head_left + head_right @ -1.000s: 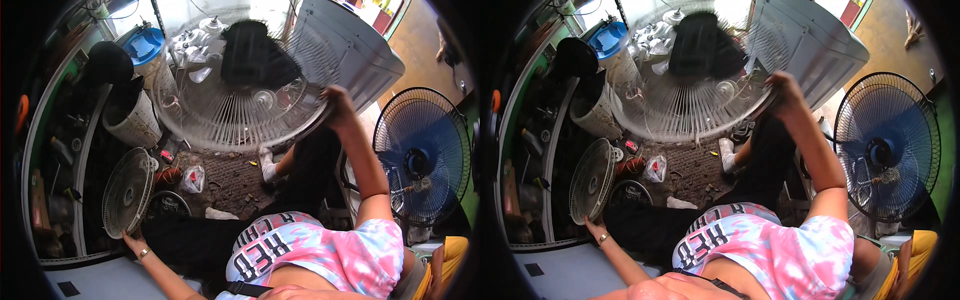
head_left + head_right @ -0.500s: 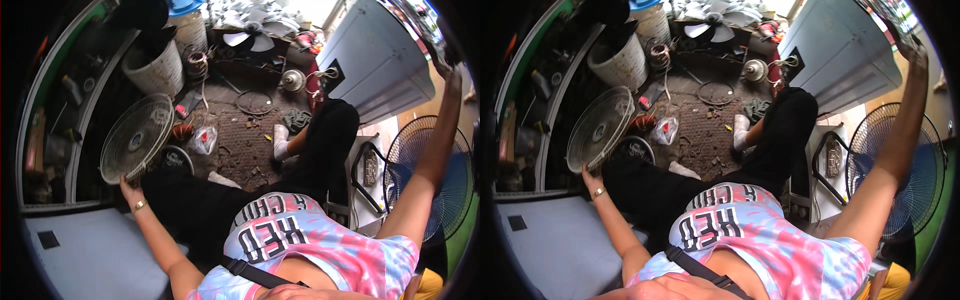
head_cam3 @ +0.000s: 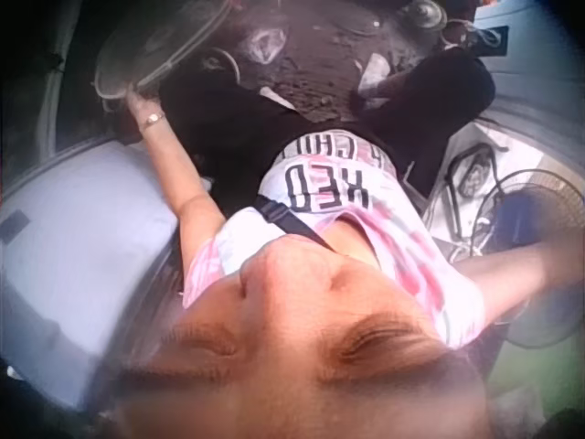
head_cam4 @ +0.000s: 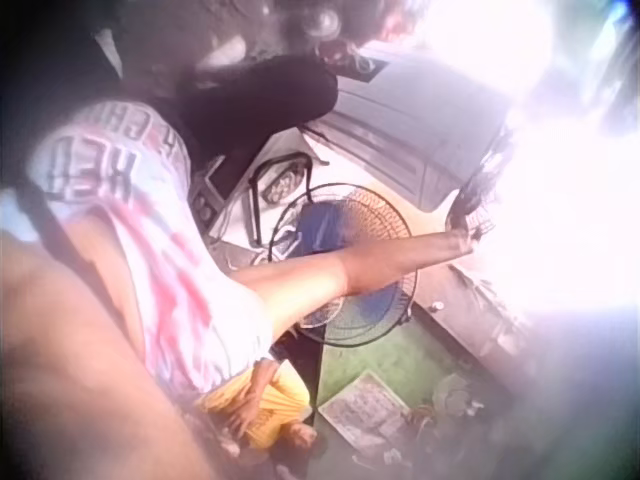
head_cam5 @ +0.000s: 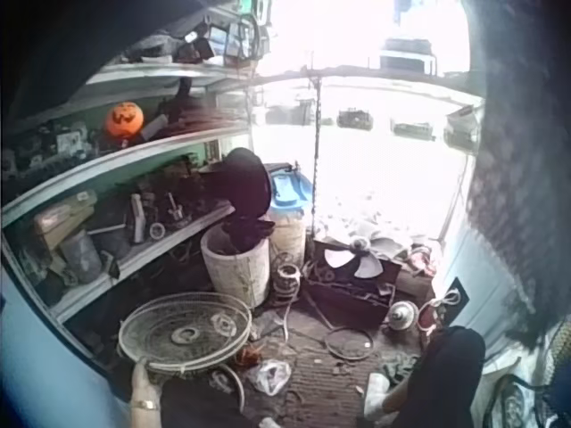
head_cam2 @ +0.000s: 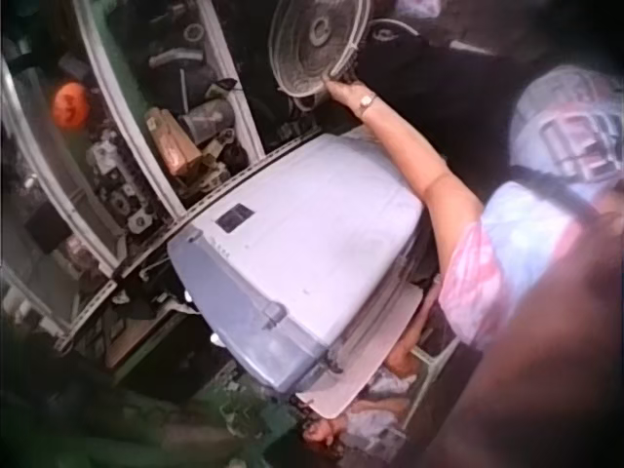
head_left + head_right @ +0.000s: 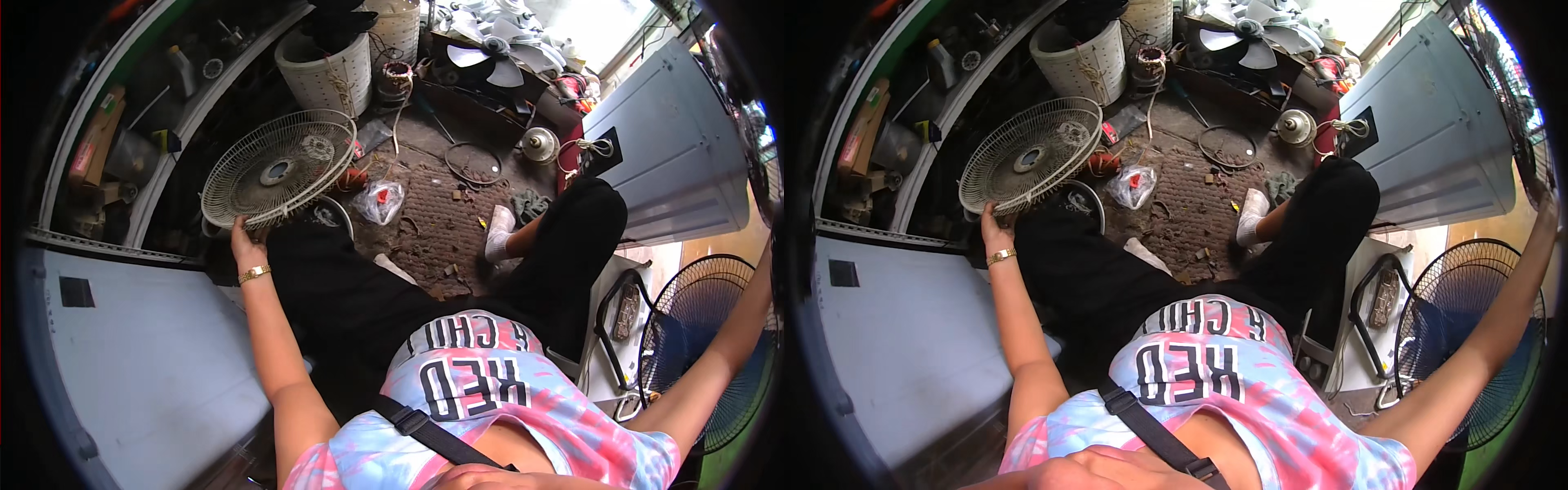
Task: The person sets aside an angle grinder, sorts fan blades and grilles, and works on a fan housing by driving screws with a power drill and cutting wires with scissors.
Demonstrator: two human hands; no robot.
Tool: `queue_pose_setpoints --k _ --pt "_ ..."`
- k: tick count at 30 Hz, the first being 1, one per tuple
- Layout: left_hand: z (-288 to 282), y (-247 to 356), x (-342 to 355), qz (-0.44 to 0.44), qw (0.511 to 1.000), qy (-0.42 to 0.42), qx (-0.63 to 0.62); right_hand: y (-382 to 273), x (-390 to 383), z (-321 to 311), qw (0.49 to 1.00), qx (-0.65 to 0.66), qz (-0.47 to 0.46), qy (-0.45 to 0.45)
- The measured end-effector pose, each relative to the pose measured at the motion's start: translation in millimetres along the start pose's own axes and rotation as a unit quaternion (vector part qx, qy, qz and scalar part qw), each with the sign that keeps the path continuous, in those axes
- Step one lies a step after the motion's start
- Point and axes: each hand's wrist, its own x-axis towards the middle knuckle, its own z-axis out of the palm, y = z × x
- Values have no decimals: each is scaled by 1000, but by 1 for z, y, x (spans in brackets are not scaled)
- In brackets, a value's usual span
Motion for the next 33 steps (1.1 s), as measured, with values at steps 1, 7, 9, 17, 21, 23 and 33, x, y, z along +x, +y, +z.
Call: queue_pose_setpoints --k 1,7,9,17,21,23,33 --pt "-2 3 0 7 1000 1 -3 1 1 2 1000 3 -1 -1" --pt "-7 8 7 -18 1000 15 -1 6 -1 0 1000 15 -6 -1" --pt "0 10 12 -48 998 29 -13 7 1 -2 1000 19 -10 -2" --pt "11 10 31 -90 990 21 -102 7 -10 5 999 30 -28 17" --pt "23 22 46 -91 988 -10 -123 6 -16 0 998 40 -38 27" --pt "21 27 51 -90 989 -22 -119 12 -19 -2 998 44 -35 39" --pt "37 14 7 -89 996 -22 19 16 -23 32 991 94 -73 61"
